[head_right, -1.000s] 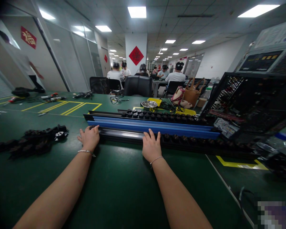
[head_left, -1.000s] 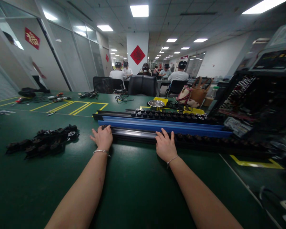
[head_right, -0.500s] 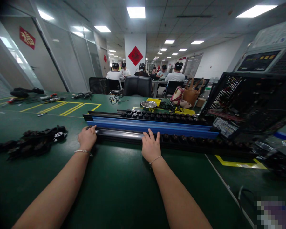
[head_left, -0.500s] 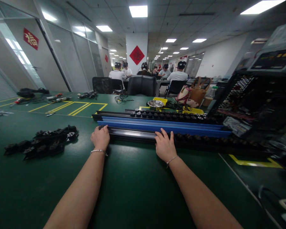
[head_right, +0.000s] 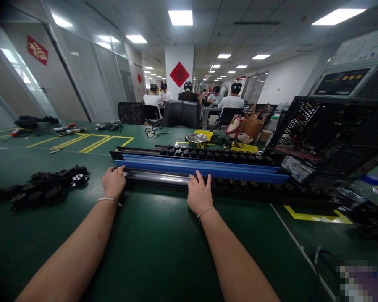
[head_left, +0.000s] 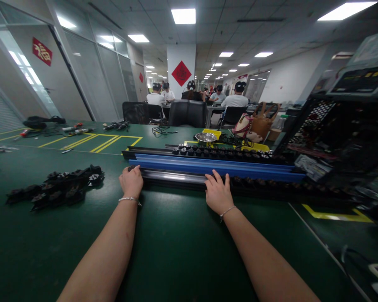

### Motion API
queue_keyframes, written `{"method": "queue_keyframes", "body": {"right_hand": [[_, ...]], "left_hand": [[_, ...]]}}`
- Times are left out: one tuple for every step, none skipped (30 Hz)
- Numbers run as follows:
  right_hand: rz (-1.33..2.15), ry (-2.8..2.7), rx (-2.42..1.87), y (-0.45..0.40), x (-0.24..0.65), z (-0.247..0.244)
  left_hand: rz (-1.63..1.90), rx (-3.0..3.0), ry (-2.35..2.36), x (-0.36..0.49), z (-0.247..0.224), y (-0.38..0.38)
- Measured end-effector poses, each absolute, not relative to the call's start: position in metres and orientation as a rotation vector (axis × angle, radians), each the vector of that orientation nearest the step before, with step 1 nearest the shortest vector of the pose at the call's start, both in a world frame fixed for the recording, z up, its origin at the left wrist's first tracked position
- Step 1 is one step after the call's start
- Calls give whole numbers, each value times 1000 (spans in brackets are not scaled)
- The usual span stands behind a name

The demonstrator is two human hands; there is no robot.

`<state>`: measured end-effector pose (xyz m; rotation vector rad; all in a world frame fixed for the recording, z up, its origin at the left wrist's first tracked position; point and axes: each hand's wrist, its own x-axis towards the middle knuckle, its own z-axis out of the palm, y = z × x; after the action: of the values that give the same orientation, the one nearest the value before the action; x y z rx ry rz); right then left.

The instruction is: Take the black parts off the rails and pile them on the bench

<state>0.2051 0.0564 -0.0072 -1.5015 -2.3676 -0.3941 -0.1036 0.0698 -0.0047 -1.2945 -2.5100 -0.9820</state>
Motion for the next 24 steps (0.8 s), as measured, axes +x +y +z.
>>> {"method": "queue_keyframes", "body": {"right_hand": [[-392, -2364, -1500, 56, 205, -7], [-389, -2361, -1498, 56, 205, -7], [-385, -2358, -1497, 56, 205, -7], [-381, -2356, -1496, 56, 205, -7], [-377, -2355, -1495, 56, 205, -7], [-374, -2356, -1494, 56, 205, -7], [-372, -2357, -1495, 56, 205, -6], [-372, -2359, -1495, 56, 205, -6], [-373, -2361, -1496, 55, 205, -6], [-374, -2362, -1497, 55, 205, -6], [-375, -2363, -1498, 55, 205, -6], [-377, -2364, -1500, 56, 205, -6], [-378, -2363, -1501, 56, 205, -6], [-380, -2362, -1500, 56, 205, -6], [-383, -2359, -1499, 56, 205, -7], [-387, -2356, -1495, 56, 205, -7], [-390, -2352, -1492, 56, 205, -7], [-394, -2349, -1488, 56, 205, -8], [-396, -2346, -1486, 56, 205, -8], [-399, -2343, -1490, 56, 205, -8], [-401, -2338, -1498, 55, 204, -7], [-404, -2332, -1510, 55, 204, -7], [-407, -2324, -1522, 55, 204, -6], [-409, -2319, -1535, 54, 203, -6]], "left_hand": [[-981, -1295, -2508, -105, -5, 70], [-980, -1297, -2505, -106, -6, 70], [-978, -1300, -2503, -107, -6, 71], [-976, -1303, -2500, -108, -7, 71], [-973, -1307, -2499, -110, -7, 71], [-971, -1311, -2497, -111, -7, 71], [-969, -1315, -2496, -112, -8, 72], [-968, -1320, -2495, -114, -8, 72], [-966, -1324, -2493, -115, -8, 72], [-966, -1325, -2492, -116, -8, 72], [-966, -1323, -2493, -117, -8, 72], [-968, -1319, -2494, -118, -8, 72], [-970, -1313, -2495, -119, -8, 72], [-973, -1309, -2496, -119, -8, 72], [-978, -1305, -2497, -120, -8, 72], [-983, -1302, -2497, -121, -9, 73], [-988, -1300, -2496, -121, -9, 73], [-995, -1297, -2495, -122, -10, 74], [-1002, -1294, -2494, -122, -10, 74], [-1009, -1288, -2494, -123, -10, 74], [-1017, -1282, -2494, -123, -10, 74], [-1025, -1275, -2494, -123, -11, 75], [-1033, -1269, -2493, -124, -11, 75], [-1041, -1264, -2492, -124, -11, 75]]}}
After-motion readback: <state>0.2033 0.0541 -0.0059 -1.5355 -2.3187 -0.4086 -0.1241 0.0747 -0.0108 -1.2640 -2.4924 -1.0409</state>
